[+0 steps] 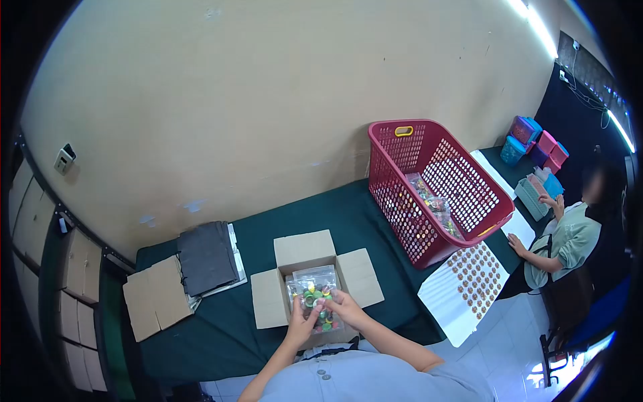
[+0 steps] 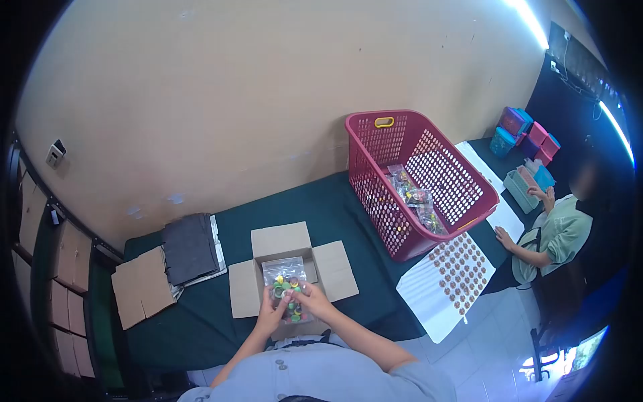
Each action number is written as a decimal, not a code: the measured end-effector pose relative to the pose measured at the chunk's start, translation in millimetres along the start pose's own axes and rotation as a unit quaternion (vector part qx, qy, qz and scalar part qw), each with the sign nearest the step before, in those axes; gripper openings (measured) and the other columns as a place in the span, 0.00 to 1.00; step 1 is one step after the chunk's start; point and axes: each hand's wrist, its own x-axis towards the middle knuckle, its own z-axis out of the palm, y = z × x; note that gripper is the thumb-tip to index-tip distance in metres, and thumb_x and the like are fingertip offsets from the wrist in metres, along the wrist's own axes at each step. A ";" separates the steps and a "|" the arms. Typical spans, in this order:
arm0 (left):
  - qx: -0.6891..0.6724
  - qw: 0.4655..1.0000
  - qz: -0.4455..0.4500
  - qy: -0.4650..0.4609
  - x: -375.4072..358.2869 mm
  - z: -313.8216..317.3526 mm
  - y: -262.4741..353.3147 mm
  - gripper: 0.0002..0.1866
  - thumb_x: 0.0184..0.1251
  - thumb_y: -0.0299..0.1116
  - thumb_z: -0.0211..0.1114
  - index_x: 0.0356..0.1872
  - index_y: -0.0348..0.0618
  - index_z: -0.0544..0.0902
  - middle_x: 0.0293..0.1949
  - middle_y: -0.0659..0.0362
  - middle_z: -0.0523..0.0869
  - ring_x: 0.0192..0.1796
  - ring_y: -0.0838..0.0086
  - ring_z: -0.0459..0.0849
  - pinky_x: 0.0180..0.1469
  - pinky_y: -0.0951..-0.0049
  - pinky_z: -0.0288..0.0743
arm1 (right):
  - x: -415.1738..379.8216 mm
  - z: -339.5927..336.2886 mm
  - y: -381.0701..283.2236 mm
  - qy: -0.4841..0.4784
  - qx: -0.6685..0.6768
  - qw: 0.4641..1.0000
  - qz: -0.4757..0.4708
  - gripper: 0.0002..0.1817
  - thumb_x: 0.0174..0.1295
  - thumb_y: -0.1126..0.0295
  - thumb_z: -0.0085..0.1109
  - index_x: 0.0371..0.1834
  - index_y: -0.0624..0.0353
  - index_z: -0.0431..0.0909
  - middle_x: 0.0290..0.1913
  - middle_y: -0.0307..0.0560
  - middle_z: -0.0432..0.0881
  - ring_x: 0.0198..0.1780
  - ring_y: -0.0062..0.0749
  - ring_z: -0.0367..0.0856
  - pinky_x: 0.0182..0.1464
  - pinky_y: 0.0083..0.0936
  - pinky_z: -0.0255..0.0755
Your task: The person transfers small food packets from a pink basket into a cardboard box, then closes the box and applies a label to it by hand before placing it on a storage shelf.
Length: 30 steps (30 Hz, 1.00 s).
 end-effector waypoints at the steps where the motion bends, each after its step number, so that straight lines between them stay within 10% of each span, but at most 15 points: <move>1: 0.049 0.997 0.042 -0.030 0.0 1.7 1.4 0.24 0.67 0.32 0.58 0.57 0.40 0.57 0.50 0.53 0.75 0.48 0.72 0.78 0.47 0.72 0.75 | 0.1 -1.8 -2.1 0.015 0.012 1.000 0.025 0.16 0.65 0.61 0.55 0.49 0.60 0.73 0.36 0.32 0.76 0.33 0.12 0.68 0.39 0.14 0.66; 7: 0.255 0.961 0.093 -0.050 -7.3 4.1 11.2 0.41 0.55 0.36 0.69 0.63 0.38 0.51 0.54 0.44 0.71 0.55 0.62 0.76 0.54 0.67 0.72 | -1.4 -0.5 -14.3 0.118 0.012 0.992 0.050 0.17 0.63 0.60 0.58 0.48 0.59 0.75 0.38 0.34 0.79 0.32 0.11 0.69 0.37 0.13 0.66; 10: 0.240 0.964 -0.019 -0.113 -11.5 5.6 20.3 0.48 0.52 0.41 0.72 0.66 0.36 0.48 0.60 0.39 0.64 0.64 0.57 0.67 0.64 0.61 0.62 | 2.8 -13.1 -8.6 0.130 0.058 0.989 -0.027 0.16 0.59 0.64 0.63 0.46 0.63 0.77 0.38 0.43 0.82 0.41 0.21 0.79 0.45 0.19 0.73; 14: 0.092 0.991 0.092 0.006 -0.2 3.7 3.0 0.24 0.57 0.37 0.69 0.51 0.39 0.71 0.47 0.54 0.79 0.50 0.71 0.78 0.53 0.72 0.70 | -1.1 -13.8 0.9 0.076 -0.015 0.996 -0.035 0.14 0.61 0.61 0.60 0.40 0.62 0.80 0.34 0.41 0.82 0.30 0.16 0.77 0.28 0.14 0.71; 19: 0.144 0.986 0.073 0.048 6.0 -15.7 15.2 0.09 0.61 0.33 0.65 0.28 0.36 0.81 0.31 0.59 0.84 0.40 0.78 0.79 0.45 0.76 0.70 | -4.6 -11.4 5.2 0.022 -0.058 0.998 0.017 0.12 0.65 0.63 0.55 0.40 0.62 0.80 0.36 0.39 0.82 0.38 0.17 0.75 0.43 0.18 0.68; 30: 0.072 0.996 0.060 -0.012 7.9 -29.9 32.1 0.23 0.70 0.42 0.54 0.59 0.37 0.70 0.55 0.55 0.76 0.57 0.73 0.72 0.61 0.73 0.63 | -5.0 -16.5 -19.9 -0.031 -0.074 0.996 -0.027 0.21 0.71 0.58 0.41 0.55 0.63 0.74 0.46 0.41 0.78 0.51 0.23 0.71 0.54 0.23 0.65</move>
